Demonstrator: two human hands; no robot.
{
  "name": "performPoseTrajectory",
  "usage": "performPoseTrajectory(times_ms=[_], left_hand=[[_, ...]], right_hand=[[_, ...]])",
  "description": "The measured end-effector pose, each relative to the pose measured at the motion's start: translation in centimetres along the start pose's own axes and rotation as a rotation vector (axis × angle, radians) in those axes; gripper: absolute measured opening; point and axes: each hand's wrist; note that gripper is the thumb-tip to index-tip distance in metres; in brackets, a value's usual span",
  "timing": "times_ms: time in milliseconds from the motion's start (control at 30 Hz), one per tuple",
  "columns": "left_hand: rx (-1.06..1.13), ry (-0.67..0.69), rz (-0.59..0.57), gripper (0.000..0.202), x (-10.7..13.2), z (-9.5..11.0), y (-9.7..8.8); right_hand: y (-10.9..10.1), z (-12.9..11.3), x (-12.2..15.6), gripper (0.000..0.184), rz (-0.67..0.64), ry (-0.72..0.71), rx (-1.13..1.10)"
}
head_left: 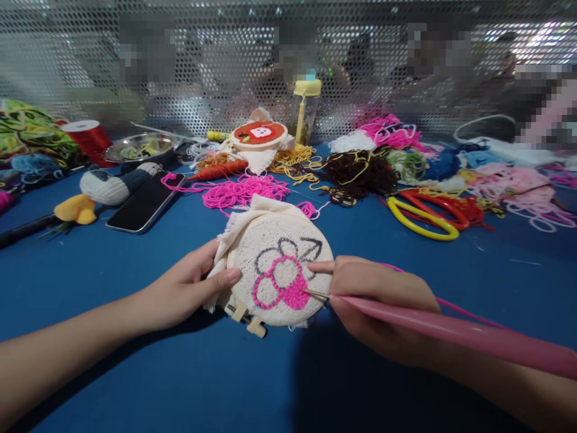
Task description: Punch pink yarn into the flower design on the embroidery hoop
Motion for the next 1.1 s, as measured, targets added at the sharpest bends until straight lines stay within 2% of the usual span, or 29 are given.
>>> performPoseTrajectory(times_ms=[300,533,600,667,800,867,967,1033,1100], left_hand=[[-0.004,-0.002,-0.007,0.016,0.0,-0.3,-0.1],[-0.008,0.020,-0.031,0.010,-0.1,-0.2,-0.1],[-0.030,0.028,-0.025,0.010,0.0,-0.2,-0.1],[-0.073,0.041,-0.013,0.010,0.1,-0.2,-0.1],[-0.215,0.090,0.038,0.010,0.6,-0.3,-0.2],[-0.284,0.125,0.053,0.009,1.0,-0.4,-0.2],[-0.371,0.182,0.043,0.005,1.5,-0.4,-0.2],[-0.414,0.212,0.037,0.004,1.8,-0.3,-0.1],[-0.451,0.233,0.049,0.004,1.9,-0.2,0.0]], right_hand=[[0.1,0.0,0.2,0.011,0.017,0.042,-0.001],[0.6,0.1,0.0,0.012,0.048,-0.016,0.011],[0.6,0.1,-0.2,0.012,0.021,-0.080,0.054],[0.5,-0.1,-0.5,0.013,-0.062,-0.126,0.116],[0.4,-0.8,-0.8,0.025,-0.208,-0.021,0.153],[0.4,-1.1,-0.7,0.024,-0.190,0.016,0.126],[0.4,-1.3,-0.4,0.022,-0.157,-0.026,0.085],[0.4,-1.5,-0.3,0.024,-0.180,-0.036,0.096],[0.4,-1.7,-0.3,0.028,-0.214,0.027,0.131]])
Point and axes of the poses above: each hand's wrist, its own x-axis away from the middle knuckle, its own y-axis out of the palm, z = x × y, and after that the axes turned 14 degrees about -x, right-handed
